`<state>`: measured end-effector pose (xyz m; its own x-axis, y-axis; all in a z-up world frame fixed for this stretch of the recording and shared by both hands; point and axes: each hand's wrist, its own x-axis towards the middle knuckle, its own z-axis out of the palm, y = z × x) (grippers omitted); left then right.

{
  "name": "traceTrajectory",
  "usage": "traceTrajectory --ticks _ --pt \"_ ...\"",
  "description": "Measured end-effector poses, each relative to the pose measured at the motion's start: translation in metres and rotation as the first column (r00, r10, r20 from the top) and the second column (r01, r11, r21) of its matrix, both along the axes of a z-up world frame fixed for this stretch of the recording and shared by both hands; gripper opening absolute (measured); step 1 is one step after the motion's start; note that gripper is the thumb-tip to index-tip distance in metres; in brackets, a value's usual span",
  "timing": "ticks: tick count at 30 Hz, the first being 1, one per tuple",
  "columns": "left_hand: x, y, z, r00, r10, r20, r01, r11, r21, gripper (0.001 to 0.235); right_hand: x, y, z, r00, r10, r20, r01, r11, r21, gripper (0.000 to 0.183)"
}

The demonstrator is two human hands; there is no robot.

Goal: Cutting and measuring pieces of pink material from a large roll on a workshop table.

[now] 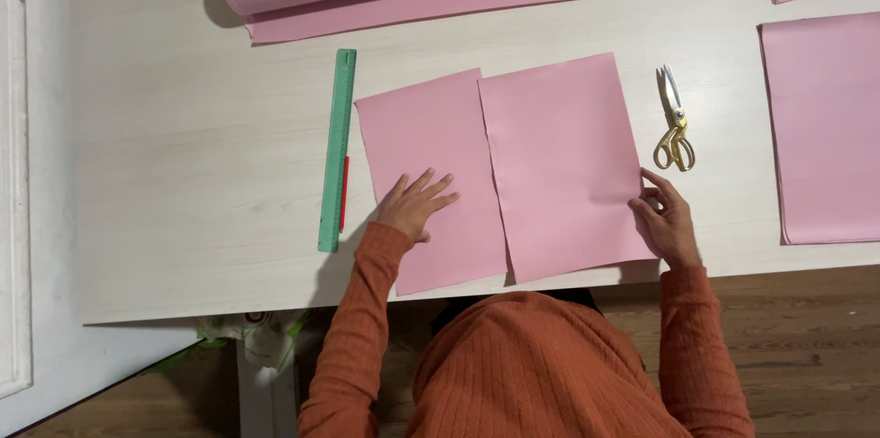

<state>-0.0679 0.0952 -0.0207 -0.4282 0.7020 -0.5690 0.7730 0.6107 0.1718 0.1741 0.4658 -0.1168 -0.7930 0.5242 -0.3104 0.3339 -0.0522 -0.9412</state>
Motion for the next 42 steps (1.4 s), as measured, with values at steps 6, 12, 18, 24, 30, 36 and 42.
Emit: traceTrajectory --ticks 6,12,18,24,30,36,42 --pt "0.001 -0.017 -0.012 0.999 0.050 0.008 -0.050 0.999 0.017 0.102 0.006 0.012 -0.035 0.998 -0.003 0.066 -0.010 0.980 0.199 0.058" --pt "0.003 -0.038 -0.053 0.992 0.015 -0.124 -0.001 0.993 0.115 0.103 0.001 0.005 -0.009 0.916 0.044 0.399 -0.363 0.515 0.777 0.076" --pt "0.008 -0.028 -0.002 0.981 0.185 0.050 -0.187 0.982 0.022 0.105 -0.022 -0.038 0.004 0.845 0.342 0.411 -0.515 0.310 0.799 0.106" --pt "0.008 -0.041 -0.008 0.991 0.134 0.020 -0.135 0.988 0.078 0.106 -0.022 -0.046 -0.006 0.849 0.349 0.397 -0.503 0.303 0.810 0.116" --pt "0.003 -0.038 -0.001 0.993 0.110 0.052 -0.111 0.994 0.018 0.107 -0.022 -0.048 -0.006 0.855 0.355 0.378 -0.499 0.362 0.787 0.115" --pt "0.001 -0.043 -0.008 0.990 0.137 0.017 -0.138 0.987 0.084 0.107 -0.024 -0.065 0.003 0.833 0.410 0.372 -0.504 0.285 0.815 0.121" --pt "-0.003 -0.038 -0.008 0.990 0.141 0.033 -0.142 0.989 0.044 0.108 -0.018 -0.127 0.012 0.686 0.665 0.295 -0.551 0.209 0.808 0.117"
